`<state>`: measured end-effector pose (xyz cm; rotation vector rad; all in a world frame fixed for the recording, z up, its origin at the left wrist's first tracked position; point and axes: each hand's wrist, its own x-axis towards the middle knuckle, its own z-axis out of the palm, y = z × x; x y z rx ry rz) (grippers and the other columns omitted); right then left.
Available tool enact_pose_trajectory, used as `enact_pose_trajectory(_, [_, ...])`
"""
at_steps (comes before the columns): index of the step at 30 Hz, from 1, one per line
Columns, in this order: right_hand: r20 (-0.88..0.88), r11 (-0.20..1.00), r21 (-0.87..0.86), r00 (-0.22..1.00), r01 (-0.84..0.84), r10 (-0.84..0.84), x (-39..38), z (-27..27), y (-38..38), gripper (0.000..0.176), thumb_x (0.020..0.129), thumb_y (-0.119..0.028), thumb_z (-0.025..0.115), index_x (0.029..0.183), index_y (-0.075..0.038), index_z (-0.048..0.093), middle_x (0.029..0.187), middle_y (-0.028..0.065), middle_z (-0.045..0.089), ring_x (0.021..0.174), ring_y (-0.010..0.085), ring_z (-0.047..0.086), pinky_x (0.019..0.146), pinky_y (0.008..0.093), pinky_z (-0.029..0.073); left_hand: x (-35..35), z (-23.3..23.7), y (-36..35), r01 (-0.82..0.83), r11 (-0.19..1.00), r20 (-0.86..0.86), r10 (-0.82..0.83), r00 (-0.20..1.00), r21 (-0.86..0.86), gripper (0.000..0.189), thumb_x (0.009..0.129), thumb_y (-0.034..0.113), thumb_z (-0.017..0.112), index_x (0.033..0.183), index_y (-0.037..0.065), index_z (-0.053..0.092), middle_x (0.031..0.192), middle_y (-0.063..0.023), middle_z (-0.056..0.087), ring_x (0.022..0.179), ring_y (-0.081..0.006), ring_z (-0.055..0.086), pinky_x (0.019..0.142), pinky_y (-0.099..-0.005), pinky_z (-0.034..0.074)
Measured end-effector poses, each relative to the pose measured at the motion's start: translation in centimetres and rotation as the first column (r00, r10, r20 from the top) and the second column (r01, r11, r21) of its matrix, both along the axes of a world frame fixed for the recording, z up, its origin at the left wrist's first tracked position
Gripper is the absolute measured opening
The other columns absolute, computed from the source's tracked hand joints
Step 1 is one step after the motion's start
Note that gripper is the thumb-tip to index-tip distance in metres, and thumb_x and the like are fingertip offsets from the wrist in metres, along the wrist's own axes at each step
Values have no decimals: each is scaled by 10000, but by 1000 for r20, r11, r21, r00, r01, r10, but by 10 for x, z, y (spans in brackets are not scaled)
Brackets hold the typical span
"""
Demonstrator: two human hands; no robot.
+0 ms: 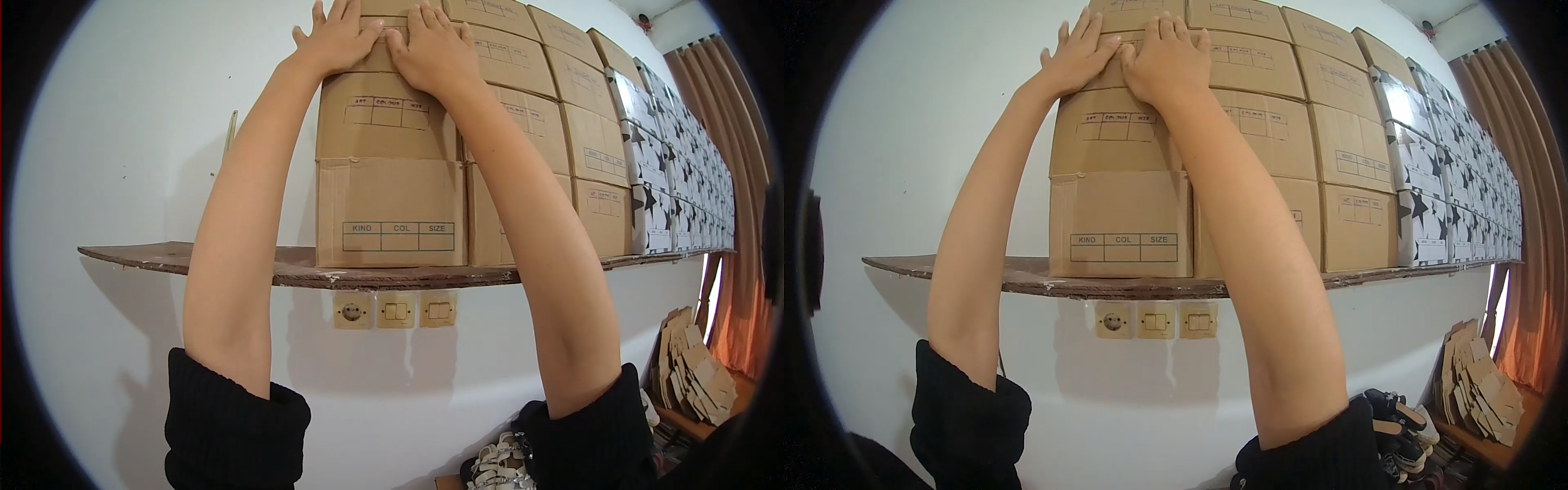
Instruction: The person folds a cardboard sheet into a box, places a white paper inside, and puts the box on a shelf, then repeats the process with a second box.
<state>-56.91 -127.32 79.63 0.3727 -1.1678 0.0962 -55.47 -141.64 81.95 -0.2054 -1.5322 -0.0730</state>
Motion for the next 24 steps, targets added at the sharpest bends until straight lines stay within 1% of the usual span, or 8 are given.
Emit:
enact_pose_trajectory(4, [100, 999, 33, 995, 14, -17, 5, -14, 7, 593, 906, -411, 302, 1368, -38, 301, 1440, 101, 281, 1348, 218, 218, 1091, 483, 134, 23, -40, 29, 13, 1000, -181, -12, 983, 5, 580, 903, 248, 392, 1395, 7, 204, 1435, -181, 253, 1357, -338, 136, 1077, -559, 92])
enact_pose_trajectory(6, [142, 997, 61, 988, 53, -61, 10, -22, 15, 593, 909, -411, 299, 1375, -45, 292, 1445, 99, 269, 1353, 223, 204, 1091, 488, 127, 10, -14, 17, -259, 962, 101, 267, 959, -83, 617, 919, 453, 290, 1431, 139, 152, 1503, -10, 99, 1376, -322, 24, 995, -681, 62])
enact_pose_trajectory(7, [155, 992, 90, 982, 91, -105, 12, -29, 18, 595, 908, -409, 301, 1381, -47, 278, 1448, 98, 262, 1355, 231, 197, 1090, 494, 121, 28, -31, 30, -277, 956, 115, 288, 951, -98, 548, 923, 344, 332, 1424, 165, 198, 1489, -2, 169, 1377, -308, 52, 1019, -648, 64])
enact_pose_trajectory(11, [146, 970, 191, 973, 151, -181, 32, -57, 44, 602, 895, -382, 343, 1388, -48, 256, 1454, 103, 247, 1359, 256, 184, 1087, 511, 113, 86, -80, 67, -257, 937, 168, 301, 939, -238, 594, 882, 248, 400, 1396, 14, 216, 1483, -144, 121, 1374, -325, 11, 1052, -613, -9])
enact_pose_trajectory(17, [61, 961, 260, 992, 90, -110, 66, -105, 100, 663, 805, -283, 524, 1369, -27, 290, 1427, 156, 277, 1352, 318, 183, 1048, 597, 117, 88, -131, 130, -290, 909, -161, 252, 954, -298, 642, 863, 261, 420, 1410, 29, 176, 1483, -134, 136, 1370, -350, 27, 1055, -607, -12])
enact_pose_trajectory(19, [74, 962, 267, 994, 60, -82, 82, -126, 131, 688, 775, -264, 563, 1363, -21, 301, 1419, 168, 284, 1348, 335, 186, 1031, 626, 118, 104, -158, 164, -488, 855, -239, 444, 864, -176, 536, 904, 231, 385, 1414, 155, 238, 1469, -20, 234, 1377, -294, 85, 1032, -629, 46])
enact_pose_trajectory(22, [78, 923, 322, 966, 209, -246, 123, -165, 191, 694, 753, -268, 569, 1348, -13, 321, 1411, 179, 289, 1344, 355, 180, 1007, 658, 111, 116, -204, 214, -85, 974, -274, 24, 962, -211, 645, 825, 114, 533, 1394, 93, 229, 1385, -108, 350, 1328, -321, 228, 1031, -578, 193])
enact_pose_trajectory(24, [245, 923, 330, 926, 197, -286, 165, -202, 232, 655, 758, -154, 548, 1356, -77, 293, 1426, 183, 251, 1352, 363, 142, 1009, 643, 131, 141, -247, 256, 102, 980, -165, -130, 978, -172, 605, 828, 141, 488, 1389, 89, 268, 1412, -79, 325, 1340, -340, 188, 1026, -601, 113])
